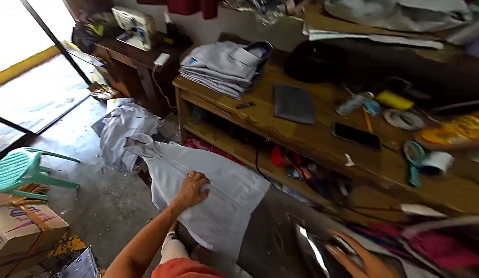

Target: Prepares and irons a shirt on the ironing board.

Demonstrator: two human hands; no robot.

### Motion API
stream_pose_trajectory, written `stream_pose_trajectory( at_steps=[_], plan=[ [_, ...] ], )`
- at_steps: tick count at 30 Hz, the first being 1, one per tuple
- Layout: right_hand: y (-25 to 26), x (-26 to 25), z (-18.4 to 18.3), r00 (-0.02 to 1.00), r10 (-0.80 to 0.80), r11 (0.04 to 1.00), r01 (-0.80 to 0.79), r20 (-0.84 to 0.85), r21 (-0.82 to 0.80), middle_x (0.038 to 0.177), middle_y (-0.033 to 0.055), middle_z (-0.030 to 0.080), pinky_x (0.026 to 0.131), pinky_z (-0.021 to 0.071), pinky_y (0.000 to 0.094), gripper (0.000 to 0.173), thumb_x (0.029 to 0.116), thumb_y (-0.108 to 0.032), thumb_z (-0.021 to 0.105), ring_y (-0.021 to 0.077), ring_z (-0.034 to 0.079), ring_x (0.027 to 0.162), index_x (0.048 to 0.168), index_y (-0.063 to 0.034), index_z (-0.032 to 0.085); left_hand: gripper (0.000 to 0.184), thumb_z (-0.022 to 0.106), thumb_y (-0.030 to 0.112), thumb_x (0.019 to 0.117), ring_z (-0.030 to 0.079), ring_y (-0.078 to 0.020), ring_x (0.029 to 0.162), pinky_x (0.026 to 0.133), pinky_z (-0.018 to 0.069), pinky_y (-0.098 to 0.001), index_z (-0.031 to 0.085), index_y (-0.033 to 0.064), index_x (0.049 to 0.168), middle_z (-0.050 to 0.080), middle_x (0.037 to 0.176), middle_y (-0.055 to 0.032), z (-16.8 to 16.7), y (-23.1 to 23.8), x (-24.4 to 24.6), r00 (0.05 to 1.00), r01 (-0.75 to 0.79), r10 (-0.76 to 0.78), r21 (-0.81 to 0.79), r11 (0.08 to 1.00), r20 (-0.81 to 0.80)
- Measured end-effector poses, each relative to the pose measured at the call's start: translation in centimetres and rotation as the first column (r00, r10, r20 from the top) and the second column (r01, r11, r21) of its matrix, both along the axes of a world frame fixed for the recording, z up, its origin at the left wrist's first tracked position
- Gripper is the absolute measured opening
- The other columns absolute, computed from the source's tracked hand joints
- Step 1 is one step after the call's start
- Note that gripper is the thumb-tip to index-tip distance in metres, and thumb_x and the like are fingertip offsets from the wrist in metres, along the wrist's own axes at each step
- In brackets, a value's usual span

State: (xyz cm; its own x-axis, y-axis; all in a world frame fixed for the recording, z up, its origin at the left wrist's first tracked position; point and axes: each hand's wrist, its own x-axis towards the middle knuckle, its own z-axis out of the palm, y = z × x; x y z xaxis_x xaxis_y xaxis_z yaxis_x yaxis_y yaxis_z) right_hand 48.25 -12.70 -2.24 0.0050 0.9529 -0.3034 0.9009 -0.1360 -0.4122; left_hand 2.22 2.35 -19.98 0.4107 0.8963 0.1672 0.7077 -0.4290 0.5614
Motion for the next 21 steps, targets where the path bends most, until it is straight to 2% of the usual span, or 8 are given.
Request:
stream_pose_trajectory(
  at_steps=[2,3,7,10,12,16,21],
  plan=[
    [3.0,-4.2,-1.5,0.994,0.111,0.99,-0.11,-0.012,0.087,0.114,0.02,0.074,0.081,0.0538,0.069,0.054,0.0984,-0.051,0.06,0.043,0.073,0.097,0.141,-0.0186,0.062,0.032,0.062,0.042,0.0944,0.06,-0.0274,0.123,0.102,0.0474,-0.0509,0.075,0.0217,0.115,0.07,0.124,-0.0053,-0.2,0.2,-0.1,1.0,-0.002,0.002,0.009,1.0,0.003],
    [4.3,-6.7,-2.1,0.987,0.159,0.984,-0.157,-0.014,0.08,0.108,0.0171,0.075,0.078,0.0554,0.0666,0.053,0.0978,-0.054,0.059,0.0399,0.073,0.093,0.141,-0.0223,0.062,0.032,0.061,0.042,0.0945,0.061,-0.0272,0.122,0.102,0.0474,-0.0503,0.075,0.0219,0.115,0.07,0.124,-0.0053,-0.3,0.1,-0.1,1.0,-0.001,0.001,0.009,1.0,0.005],
    [10.1,-16.7,-3.1,0.937,0.347,0.932,-0.349,-0.032,-0.097,0.097,0.0164,0.074,0.076,0.0554,0.062,0.054,0.1001,-0.059,0.053,0.0384,0.072,0.087,0.144,-0.0278,0.057,0.029,0.062,0.039,0.0953,0.062,-0.0257,0.119,0.104,0.0474,-0.047,0.076,0.02,0.113,0.071,0.12,-0.0058,-0.1,0.2,-0.9,0.997,0.023,-0.022,-0.018,1.0,0.071],
    [13.5,-22.5,-4.2,0.897,0.442,0.891,-0.441,-0.019,-0.108,0.095,0.0155,0.073,0.075,0.0548,0.0598,0.055,0.1002,-0.061,0.049,0.0377,0.071,0.086,0.144,-0.0293,0.056,0.026,0.062,0.036,0.0969,0.065,-0.0257,0.108,0.098,0.0502,-0.0463,0.079,0.0164,0.099,0.074,0.104,-0.0061,0.7,0.8,-3.3,0.993,-0.042,0.037,0.039,0.998,0.114],
    [15.4,-25.7,-4.2,0.878,0.478,0.874,-0.478,-0.024,-0.084,0.093,0.0141,0.073,0.073,0.0542,0.0578,0.056,0.0997,-0.062,0.048,0.0364,0.071,0.084,0.144,-0.0297,0.056,0.026,0.061,0.035,0.0971,0.066,-0.0274,0.105,0.097,0.0498,-0.0484,0.078,0.016,0.096,0.073,0.1,-0.0067,1.1,1.6,-6.2,0.992,-0.112,0.107,0.063,0.992,0.071],
    [18.3,-30.2,-4.3,0.86,0.508,0.858,-0.51,-0.034,-0.06,0.091,0.0134,0.072,0.073,0.0536,0.0567,0.055,0.0996,-0.062,0.047,0.0355,0.071,0.083,0.143,-0.0293,0.056,0.029,0.064,0.042,0.0953,0.062,-0.029,0.119,0.103,0.0456,-0.0539,0.077,0.0237,0.114,0.071,0.118,-0.0065,1.0,3.3,-10.6,0.988,-0.154,0.153,-0.019,0.988,-0.031],
    [17.7,-30.1,-4.3,0.863,0.503,0.856,-0.505,-0.048,-0.105,0.094,0.0139,0.073,0.074,0.0543,0.0585,0.057,0.0986,-0.064,0.049,0.0362,0.071,0.085,0.145,-0.031,0.056,0.03,0.064,0.046,0.0956,0.058,-0.0253,0.125,0.11,0.04,-0.0527,0.075,0.0291,0.118,0.069,0.124,-0.0023,1.2,3.8,-11.3,0.994,-0.104,0.102,-0.096,0.99,-0.029]
  ],
)
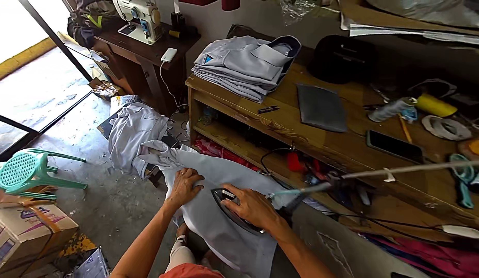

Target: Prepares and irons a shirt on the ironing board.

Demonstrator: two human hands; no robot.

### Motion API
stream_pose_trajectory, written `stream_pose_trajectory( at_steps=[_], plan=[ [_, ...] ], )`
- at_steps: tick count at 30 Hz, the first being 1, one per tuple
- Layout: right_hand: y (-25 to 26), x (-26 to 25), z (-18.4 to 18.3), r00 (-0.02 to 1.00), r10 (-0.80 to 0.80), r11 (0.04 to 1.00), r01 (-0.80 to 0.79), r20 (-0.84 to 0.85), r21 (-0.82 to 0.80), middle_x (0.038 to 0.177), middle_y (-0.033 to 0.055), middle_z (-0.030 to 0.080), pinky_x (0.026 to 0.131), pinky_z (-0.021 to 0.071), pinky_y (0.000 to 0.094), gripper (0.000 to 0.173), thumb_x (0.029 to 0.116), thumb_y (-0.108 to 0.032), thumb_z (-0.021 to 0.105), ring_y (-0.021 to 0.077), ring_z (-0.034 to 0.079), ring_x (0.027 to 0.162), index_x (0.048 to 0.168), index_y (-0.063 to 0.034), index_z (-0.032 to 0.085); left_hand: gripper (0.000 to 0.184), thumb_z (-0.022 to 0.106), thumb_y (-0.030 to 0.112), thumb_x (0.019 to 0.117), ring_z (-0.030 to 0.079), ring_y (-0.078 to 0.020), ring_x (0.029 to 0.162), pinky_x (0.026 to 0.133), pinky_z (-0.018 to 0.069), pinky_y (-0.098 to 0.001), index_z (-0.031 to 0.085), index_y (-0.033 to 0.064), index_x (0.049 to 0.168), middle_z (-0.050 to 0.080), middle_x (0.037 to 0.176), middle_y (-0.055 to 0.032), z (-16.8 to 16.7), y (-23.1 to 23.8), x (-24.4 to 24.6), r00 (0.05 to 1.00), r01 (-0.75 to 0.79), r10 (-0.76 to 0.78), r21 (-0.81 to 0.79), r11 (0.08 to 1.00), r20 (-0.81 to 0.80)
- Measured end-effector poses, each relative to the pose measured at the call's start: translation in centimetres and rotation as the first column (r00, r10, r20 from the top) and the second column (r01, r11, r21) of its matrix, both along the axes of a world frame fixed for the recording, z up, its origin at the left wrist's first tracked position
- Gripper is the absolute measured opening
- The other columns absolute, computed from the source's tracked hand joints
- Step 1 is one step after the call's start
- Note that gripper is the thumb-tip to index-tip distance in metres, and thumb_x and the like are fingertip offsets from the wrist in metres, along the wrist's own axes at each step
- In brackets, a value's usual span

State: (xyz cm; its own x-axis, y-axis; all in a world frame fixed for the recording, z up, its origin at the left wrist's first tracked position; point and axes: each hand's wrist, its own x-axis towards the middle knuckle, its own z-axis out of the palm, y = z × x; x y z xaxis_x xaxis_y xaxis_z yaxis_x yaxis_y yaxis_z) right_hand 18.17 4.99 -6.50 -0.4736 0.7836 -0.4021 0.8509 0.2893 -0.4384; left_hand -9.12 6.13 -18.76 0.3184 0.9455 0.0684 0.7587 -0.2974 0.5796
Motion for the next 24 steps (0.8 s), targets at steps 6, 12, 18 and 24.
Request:
stream_pose_trajectory(
  at_steps=[6,12,18,24],
  plan=[
    [1.5,-2.6,-0.2,1.0,-0.002,0.998,0.002,-0.002,0.056,0.091,0.0148,0.073,0.072,0.0546,0.0579,0.059,0.0981,-0.063,0.049,0.0368,0.072,0.083,0.146,-0.0292,0.057,0.028,0.064,0.026,0.0963,0.064,-0.0292,0.12,0.106,0.049,-0.0503,0.076,0.0111,0.116,0.071,0.12,-0.0116,2.2,0.7,-3.0,0.96,-0.195,0.177,0.068,0.978,0.216],
    [5.9,-10.6,0.2,0.995,0.103,0.993,-0.101,-0.015,0.064,0.088,0.0141,0.072,0.071,0.054,0.0567,0.054,0.0991,-0.06,0.049,0.0361,0.071,0.082,0.14,-0.0276,0.059,0.063,0.064,0.054,0.0936,0.052,-0.0412,0.135,0.114,0.0341,-0.0633,0.064,0.0074,0.136,0.063,0.136,-0.0194,5.8,4.8,-11.4,0.827,-0.561,0.538,-0.163,0.812,-0.165],
    [8.6,-14.4,0.4,0.996,0.087,0.994,-0.087,0.005,0.061,0.091,0.0155,0.072,0.074,0.0537,0.0578,0.056,0.0993,-0.061,0.048,0.0374,0.071,0.086,0.142,-0.0256,0.058,0.042,0.049,0.038,0.1048,0.064,-0.0352,0.118,0.112,0.0365,-0.0601,0.065,0.003,0.121,0.071,0.114,-0.0183,5.8,9.3,-12.1,0.923,-0.366,0.272,-0.397,0.842,-0.274],
    [7.5,-14.8,0.3,0.994,0.103,0.992,-0.101,-0.02,0.078,0.088,0.0132,0.072,0.07,0.054,0.0555,0.056,0.0987,-0.062,0.049,0.0345,0.071,0.081,0.14,-0.0263,0.06,0.039,0.055,0.039,0.102,0.068,-0.0337,0.108,0.108,0.04,-0.0584,0.065,0.0031,0.115,0.073,0.105,-0.0167,4.7,9.5,-13.1,0.916,-0.388,0.304,-0.386,0.837,-0.26]
  ],
)
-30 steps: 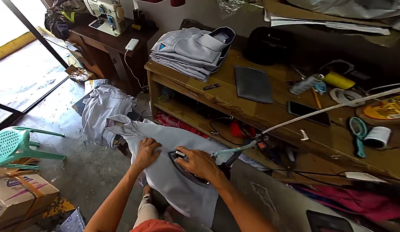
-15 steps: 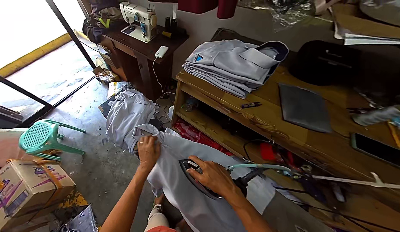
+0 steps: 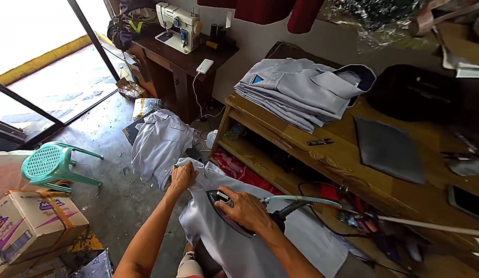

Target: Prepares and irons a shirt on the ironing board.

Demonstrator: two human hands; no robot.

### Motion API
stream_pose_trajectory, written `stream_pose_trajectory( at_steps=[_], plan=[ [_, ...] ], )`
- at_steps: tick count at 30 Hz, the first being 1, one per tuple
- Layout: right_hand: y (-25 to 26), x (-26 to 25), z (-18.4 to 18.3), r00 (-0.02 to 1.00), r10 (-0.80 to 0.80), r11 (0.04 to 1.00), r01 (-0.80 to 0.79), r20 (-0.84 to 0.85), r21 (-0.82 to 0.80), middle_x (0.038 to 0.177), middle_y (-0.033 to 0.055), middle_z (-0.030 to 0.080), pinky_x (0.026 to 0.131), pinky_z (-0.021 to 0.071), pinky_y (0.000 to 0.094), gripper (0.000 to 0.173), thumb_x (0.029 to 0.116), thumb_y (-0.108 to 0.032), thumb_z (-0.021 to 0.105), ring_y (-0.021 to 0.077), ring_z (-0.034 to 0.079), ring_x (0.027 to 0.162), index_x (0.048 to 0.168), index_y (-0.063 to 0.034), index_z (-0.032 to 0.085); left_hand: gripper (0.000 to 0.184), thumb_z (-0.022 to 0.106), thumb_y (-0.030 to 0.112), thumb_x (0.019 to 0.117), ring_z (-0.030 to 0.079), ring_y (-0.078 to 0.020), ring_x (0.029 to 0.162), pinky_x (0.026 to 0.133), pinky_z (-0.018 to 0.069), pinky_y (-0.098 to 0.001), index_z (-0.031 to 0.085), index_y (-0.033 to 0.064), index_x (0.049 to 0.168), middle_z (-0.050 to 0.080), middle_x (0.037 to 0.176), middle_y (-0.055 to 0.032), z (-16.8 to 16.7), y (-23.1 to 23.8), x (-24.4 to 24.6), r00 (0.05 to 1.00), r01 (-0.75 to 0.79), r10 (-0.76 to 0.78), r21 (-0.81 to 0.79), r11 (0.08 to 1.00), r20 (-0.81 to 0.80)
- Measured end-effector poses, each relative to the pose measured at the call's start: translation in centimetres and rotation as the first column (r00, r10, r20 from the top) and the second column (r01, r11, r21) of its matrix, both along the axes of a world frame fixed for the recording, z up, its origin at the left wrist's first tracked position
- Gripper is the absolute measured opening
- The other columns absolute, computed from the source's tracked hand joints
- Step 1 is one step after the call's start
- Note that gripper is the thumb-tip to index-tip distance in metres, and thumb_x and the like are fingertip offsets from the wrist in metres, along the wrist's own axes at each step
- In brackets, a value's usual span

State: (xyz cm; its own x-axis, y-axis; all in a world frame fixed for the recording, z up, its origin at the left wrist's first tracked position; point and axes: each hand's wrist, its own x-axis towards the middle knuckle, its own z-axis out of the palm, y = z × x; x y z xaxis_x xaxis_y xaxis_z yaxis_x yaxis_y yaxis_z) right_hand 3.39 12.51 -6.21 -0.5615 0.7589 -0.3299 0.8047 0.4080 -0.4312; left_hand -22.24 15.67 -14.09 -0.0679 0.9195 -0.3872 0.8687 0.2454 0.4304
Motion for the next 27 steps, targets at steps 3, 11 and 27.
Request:
stream_pose_trajectory(
  at_steps=[3,11,27],
  plan=[
    [1.6,-2.3,0.0,0.998,-0.049,0.998,0.05,-0.026,0.029,0.088,0.0148,0.072,0.071,0.0539,0.0562,0.057,0.1003,-0.061,0.047,0.0363,0.071,0.082,0.141,-0.023,0.059,0.039,0.055,0.039,0.1027,0.068,-0.0333,0.106,0.107,0.0404,-0.0584,0.066,0.003,0.112,0.072,0.102,-0.0166,-0.2,0.1,-0.5,0.998,0.011,-0.011,-0.001,1.0,0.054],
    [5.3,-8.2,1.1,0.994,-0.03,0.999,0.033,0.103,-0.03,0.104,0.0183,0.073,0.08,0.0533,0.0598,0.055,0.0943,-0.035,0.063,0.04,0.071,0.095,0.148,-0.0281,0.052,0.036,0.041,0.021,0.1054,0.07,-0.0326,0.107,0.101,0.0497,-0.0547,0.064,0.0035,0.127,0.074,0.107,-0.017,1.3,-2.0,-2.7,0.976,-0.073,0.027,0.208,0.975,0.215],
    [7.4,-11.6,1.0,0.99,-0.01,1.0,0.009,0.143,0.006,0.111,0.0186,0.072,0.08,0.0531,0.0618,0.056,0.0914,-0.019,0.061,0.0411,0.069,0.101,0.146,-0.0274,0.053,0.03,0.051,0.017,0.1054,0.072,-0.0298,0.1,0.097,0.0553,-0.0505,0.065,-0.0009,0.125,0.073,0.108,-0.0185,-6.7,-13.8,-10.4,0.835,-0.474,0.464,-0.044,0.88,0.296]
  ],
)
